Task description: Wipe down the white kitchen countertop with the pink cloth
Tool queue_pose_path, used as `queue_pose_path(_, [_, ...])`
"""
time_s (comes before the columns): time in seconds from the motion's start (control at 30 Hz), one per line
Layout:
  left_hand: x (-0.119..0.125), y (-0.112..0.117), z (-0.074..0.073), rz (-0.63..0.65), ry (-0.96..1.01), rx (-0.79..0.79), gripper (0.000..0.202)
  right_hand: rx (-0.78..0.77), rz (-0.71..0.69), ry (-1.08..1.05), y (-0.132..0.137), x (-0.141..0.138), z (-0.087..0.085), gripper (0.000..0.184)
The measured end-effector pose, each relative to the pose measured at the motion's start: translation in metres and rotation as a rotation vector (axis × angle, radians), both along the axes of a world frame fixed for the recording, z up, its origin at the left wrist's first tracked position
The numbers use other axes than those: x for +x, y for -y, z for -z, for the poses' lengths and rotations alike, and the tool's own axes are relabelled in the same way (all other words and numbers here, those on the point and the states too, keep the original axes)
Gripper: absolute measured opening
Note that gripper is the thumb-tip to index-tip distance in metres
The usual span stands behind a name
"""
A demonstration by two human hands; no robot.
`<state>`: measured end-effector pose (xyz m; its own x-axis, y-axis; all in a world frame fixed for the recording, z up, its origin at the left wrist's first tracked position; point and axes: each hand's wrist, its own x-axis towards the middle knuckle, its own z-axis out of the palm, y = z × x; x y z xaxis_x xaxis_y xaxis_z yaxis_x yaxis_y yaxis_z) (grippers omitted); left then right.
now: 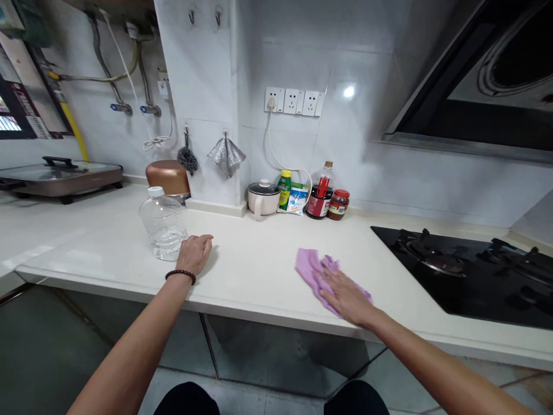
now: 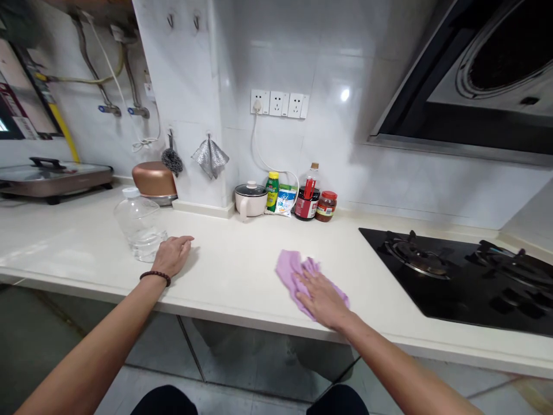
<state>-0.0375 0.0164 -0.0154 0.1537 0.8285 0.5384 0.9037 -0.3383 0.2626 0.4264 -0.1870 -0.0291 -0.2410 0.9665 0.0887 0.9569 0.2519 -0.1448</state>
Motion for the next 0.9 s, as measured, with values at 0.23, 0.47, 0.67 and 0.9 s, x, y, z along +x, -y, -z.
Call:
queue_pose_path(0.23, [0.001, 0.000, 0.002, -0.007, 0.055, -0.008, 0.049, 0.189, 0.339, 0.144, 0.056, 0.192, 0.049, 0.078])
queue_pose_path(0.47, [0.006, 0.003, 0.002, 0.028, 0.116, 0.010, 0.047, 0.235, 0.307, 0.248, 0.064, 0.262, 0.076, 0.069])
queue_pose_path(0.67, [0.010, 0.002, 0.002, 0.050, 0.122, 0.017, 0.045, 0.143, 0.450, 0.269, 0.041, 0.172, 0.063, 0.082])
queue_pose_path(0.9, [0.010, 0.003, 0.004, 0.056, 0.122, 0.020, 0.043, 0.010, 0.213, 0.127, -0.029, -0.015, 0.012, 0.078])
